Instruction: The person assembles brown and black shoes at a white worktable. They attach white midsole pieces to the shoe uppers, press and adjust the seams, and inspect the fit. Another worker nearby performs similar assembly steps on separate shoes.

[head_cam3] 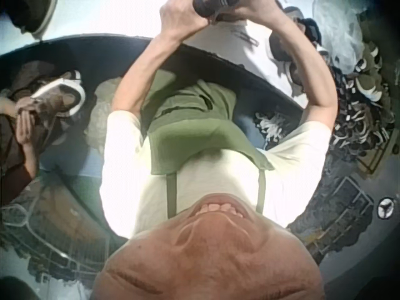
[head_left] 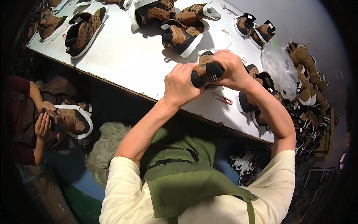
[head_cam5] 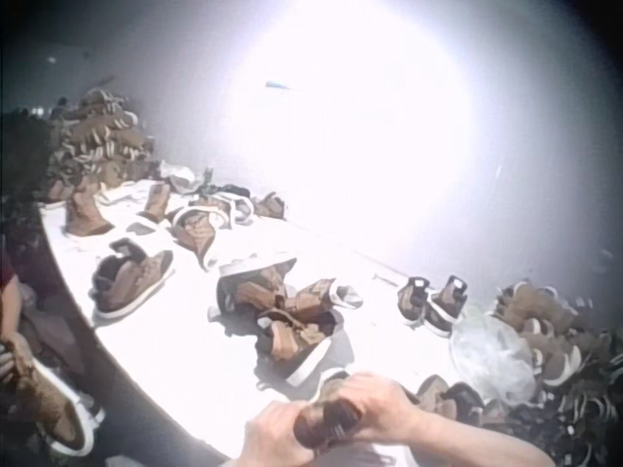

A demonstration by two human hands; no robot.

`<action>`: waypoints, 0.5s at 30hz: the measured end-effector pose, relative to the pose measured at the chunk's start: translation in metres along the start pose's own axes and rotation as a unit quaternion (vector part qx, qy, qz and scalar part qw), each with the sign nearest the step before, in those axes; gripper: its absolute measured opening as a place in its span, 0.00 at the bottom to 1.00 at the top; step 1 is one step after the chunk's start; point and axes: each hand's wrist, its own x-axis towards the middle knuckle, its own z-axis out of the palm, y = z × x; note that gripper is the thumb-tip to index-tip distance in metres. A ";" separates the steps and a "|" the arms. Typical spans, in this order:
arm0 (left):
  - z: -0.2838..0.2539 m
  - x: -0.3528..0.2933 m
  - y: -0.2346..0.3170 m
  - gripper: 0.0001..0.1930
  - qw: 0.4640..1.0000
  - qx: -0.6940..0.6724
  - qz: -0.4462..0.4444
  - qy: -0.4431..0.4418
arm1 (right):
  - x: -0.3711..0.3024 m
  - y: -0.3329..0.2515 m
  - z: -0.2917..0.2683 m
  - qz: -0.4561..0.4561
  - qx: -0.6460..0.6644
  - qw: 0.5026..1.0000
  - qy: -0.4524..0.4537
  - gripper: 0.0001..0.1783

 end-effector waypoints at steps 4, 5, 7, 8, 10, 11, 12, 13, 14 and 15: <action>-0.007 0.010 0.005 0.31 0.999 0.026 0.016 0.011 | 0.009 -0.002 -0.013 -0.020 -0.033 0.999 -0.013 0.25; -0.010 0.014 0.007 0.33 1.000 0.015 0.014 0.002 | 0.010 0.000 -0.017 -0.019 -0.036 0.999 -0.017 0.25; -0.016 0.019 0.009 0.36 1.000 -0.008 0.011 -0.015 | 0.011 0.000 -0.022 -0.014 -0.042 0.999 -0.023 0.26; -0.018 0.018 0.007 0.37 0.999 -0.033 0.014 -0.017 | 0.009 0.000 -0.022 0.002 -0.028 0.999 -0.022 0.25; -0.023 0.013 0.002 0.40 0.996 -0.086 0.021 -0.023 | 0.006 -0.001 -0.023 0.006 -0.022 0.999 -0.022 0.25; -0.024 0.012 0.002 0.40 0.994 -0.099 0.019 -0.029 | 0.005 -0.003 -0.022 -0.002 -0.022 1.000 -0.012 0.25; -0.025 0.011 0.001 0.39 0.993 -0.113 0.017 -0.034 | 0.004 -0.005 -0.021 -0.004 -0.018 1.000 -0.001 0.25; -0.026 0.011 0.002 0.39 0.991 -0.127 0.015 -0.041 | 0.003 -0.008 -0.021 -0.005 -0.014 1.000 0.009 0.26; -0.026 0.012 0.004 0.38 0.992 -0.116 0.030 -0.031 | 0.001 -0.010 -0.021 -0.006 -0.011 1.000 0.019 0.26; -0.028 0.013 0.007 0.37 0.993 -0.104 0.044 -0.022 | -0.001 -0.012 -0.023 -0.004 -0.013 1.000 0.023 0.26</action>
